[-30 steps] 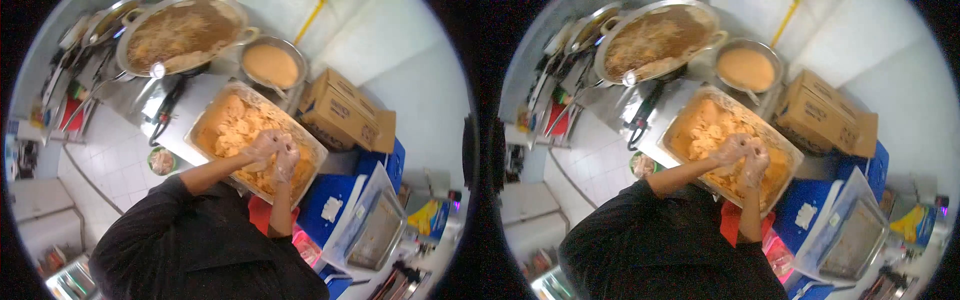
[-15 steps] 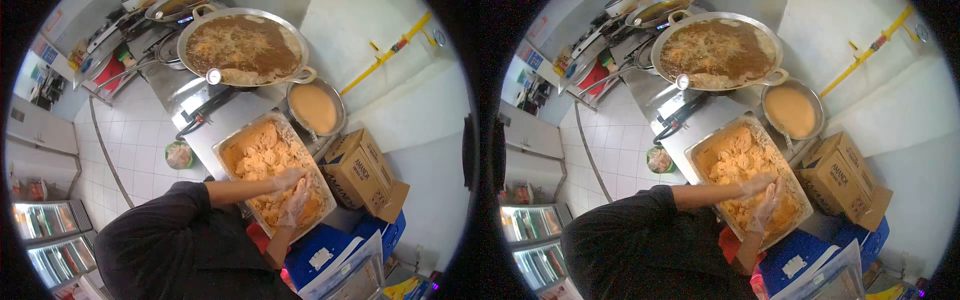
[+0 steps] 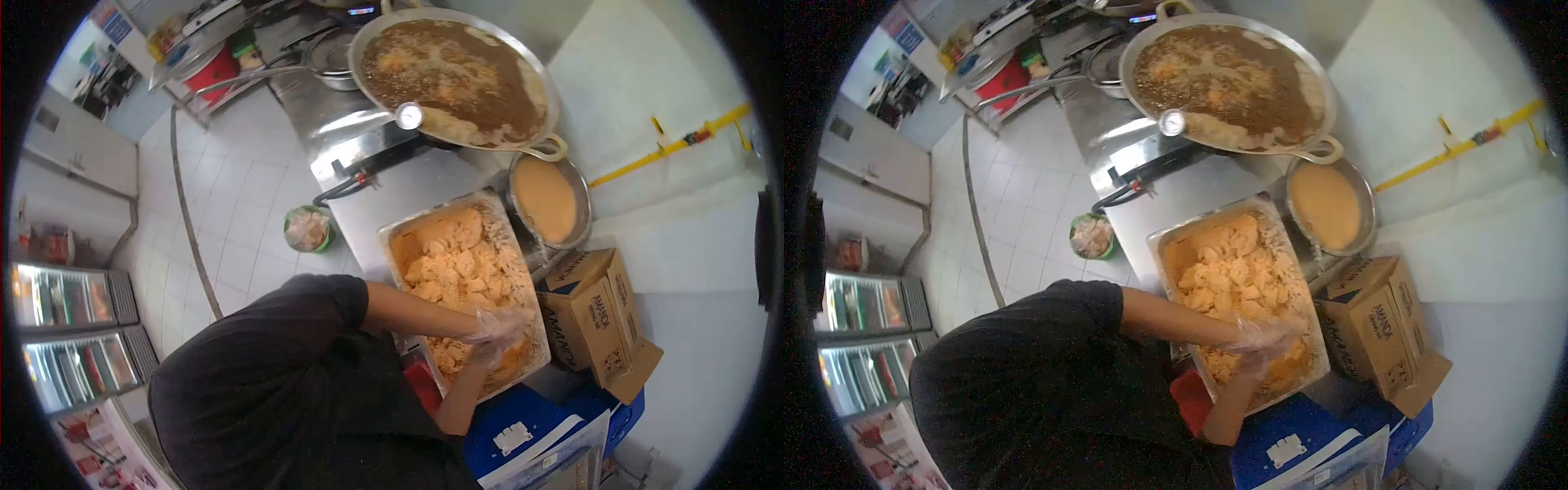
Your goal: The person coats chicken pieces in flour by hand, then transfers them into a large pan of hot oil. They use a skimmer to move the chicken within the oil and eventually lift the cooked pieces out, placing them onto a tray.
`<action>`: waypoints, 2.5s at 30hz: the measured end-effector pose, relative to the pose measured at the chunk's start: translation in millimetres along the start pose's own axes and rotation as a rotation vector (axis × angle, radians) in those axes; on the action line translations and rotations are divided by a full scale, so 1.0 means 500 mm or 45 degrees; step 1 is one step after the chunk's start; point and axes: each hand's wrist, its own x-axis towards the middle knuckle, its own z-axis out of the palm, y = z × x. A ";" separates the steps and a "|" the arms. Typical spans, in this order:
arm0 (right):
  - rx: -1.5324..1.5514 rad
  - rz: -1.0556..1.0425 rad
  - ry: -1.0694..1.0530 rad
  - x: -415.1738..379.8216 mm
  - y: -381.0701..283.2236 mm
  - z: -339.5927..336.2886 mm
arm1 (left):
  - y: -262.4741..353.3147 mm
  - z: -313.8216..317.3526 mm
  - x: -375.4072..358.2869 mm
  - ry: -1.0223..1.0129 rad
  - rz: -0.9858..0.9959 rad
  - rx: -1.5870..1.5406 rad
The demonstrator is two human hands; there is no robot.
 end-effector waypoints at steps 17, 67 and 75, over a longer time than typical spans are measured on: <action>-1.435 -0.456 0.211 0.080 0.113 0.002 | 0.063 -0.371 -0.130 -0.512 -0.424 -1.322; 0.258 0.475 -0.600 -0.196 -0.334 1.255 | -0.646 -1.685 -1.066 1.277 -1.046 -0.964; -0.009 0.662 -0.239 -0.083 -0.437 1.464 | -0.600 -2.163 -0.900 0.902 -0.429 -1.069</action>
